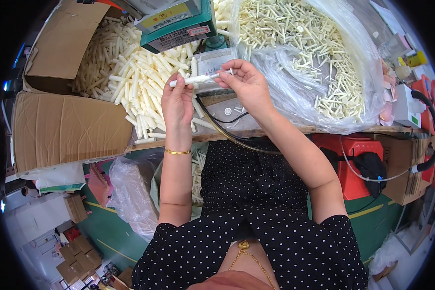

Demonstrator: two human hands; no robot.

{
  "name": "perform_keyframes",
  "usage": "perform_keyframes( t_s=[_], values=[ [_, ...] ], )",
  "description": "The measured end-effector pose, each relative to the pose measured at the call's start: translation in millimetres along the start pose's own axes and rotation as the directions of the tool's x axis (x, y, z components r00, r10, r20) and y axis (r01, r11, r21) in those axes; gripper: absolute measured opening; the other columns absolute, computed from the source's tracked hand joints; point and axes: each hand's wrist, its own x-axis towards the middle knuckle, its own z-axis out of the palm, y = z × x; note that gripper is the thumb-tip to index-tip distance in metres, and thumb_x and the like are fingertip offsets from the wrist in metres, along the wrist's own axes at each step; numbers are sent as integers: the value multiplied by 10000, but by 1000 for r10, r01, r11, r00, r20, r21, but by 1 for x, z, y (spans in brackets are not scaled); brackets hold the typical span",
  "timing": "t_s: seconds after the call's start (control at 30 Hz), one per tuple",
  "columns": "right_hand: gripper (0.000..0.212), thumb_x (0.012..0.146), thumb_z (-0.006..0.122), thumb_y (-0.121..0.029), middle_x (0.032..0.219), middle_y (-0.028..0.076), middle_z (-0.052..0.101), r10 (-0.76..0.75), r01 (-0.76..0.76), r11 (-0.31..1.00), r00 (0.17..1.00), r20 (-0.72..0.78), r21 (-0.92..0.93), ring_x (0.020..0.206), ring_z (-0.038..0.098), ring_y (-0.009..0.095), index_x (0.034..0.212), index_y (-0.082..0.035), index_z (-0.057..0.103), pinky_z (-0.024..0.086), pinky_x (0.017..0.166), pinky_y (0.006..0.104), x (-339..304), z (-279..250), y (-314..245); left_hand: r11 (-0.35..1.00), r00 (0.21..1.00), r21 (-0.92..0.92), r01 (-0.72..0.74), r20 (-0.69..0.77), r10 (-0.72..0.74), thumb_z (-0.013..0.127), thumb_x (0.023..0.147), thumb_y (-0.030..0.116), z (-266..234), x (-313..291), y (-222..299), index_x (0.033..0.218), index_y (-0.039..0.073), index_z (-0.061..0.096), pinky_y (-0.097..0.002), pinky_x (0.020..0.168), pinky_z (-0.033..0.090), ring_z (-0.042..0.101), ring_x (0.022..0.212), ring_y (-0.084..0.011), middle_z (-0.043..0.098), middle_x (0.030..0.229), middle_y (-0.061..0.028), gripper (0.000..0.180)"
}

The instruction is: Assemble small plastic sprayer components using a press machine at a workstation.

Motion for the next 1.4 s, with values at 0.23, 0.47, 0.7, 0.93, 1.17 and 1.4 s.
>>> perform_keyframes(
  t_s=[0.23, 0.47, 0.7, 0.93, 1.17, 1.4],
  values=[
    [195, 841, 564, -45, 907, 107, 604, -58, 54, 996, 996, -72, -68, 785, 619, 145, 1013, 32, 512, 503, 695, 213, 2, -16, -15, 989, 978, -14, 150, 148, -146, 583, 823, 23, -4, -2, -17, 923, 2, 545, -249, 705, 505, 561, 757, -139, 561, 882, -83, 109],
    [180, 805, 577, -44, 789, 87, 619, 123, -40, 912, 976, 177, -409, 708, 620, 122, 972, 23, 573, 503, 635, 235, 19, -36, -58, 403, 702, 633, -661, 712, 33, 636, 776, 50, 14, -6, -6, 918, -30, 604, -292, 638, 482, 606, 681, -175, 631, 769, -84, 166],
    [338, 761, 643, -75, 875, 74, 621, -278, 484, 491, 875, 396, -725, 747, 606, 160, 1091, -87, 570, 494, 659, 279, 19, -23, -64, 203, 723, 698, -687, 631, 279, 660, 723, 106, 38, 12, -35, 798, -14, 602, -331, 557, 443, 569, 596, -258, 590, 678, -134, 153],
    [359, 792, 603, -323, 876, 183, 622, -272, -56, 23, 960, -61, -998, 810, 602, 306, 1000, -31, 614, 468, 729, 383, 54, -134, -76, 431, 868, 757, -492, 383, 317, 672, 740, 105, 27, 36, -52, 844, -14, 653, -220, 602, 456, 593, 643, -94, 651, 718, -76, 159],
    [260, 752, 585, -266, 876, 178, 624, -105, -212, -206, 975, -193, -955, 854, 590, 330, 882, -47, 637, 460, 741, 408, 60, -166, -55, 470, 872, 737, -485, 369, 321, 653, 725, 112, 27, 33, -49, 807, -37, 603, -328, 562, 447, 585, 596, -273, 599, 678, -174, 178],
    [224, 682, 617, -151, 879, 182, 625, -63, -215, -154, 976, -207, -964, 859, 595, 326, 876, -42, 641, 462, 751, 406, 47, -185, -69, -32, 755, 796, -604, 585, 298, 638, 735, 218, -5, 37, 10, 930, -26, 580, -375, 695, 445, 571, 780, -333, 580, 817, -190, 318]
  ],
)
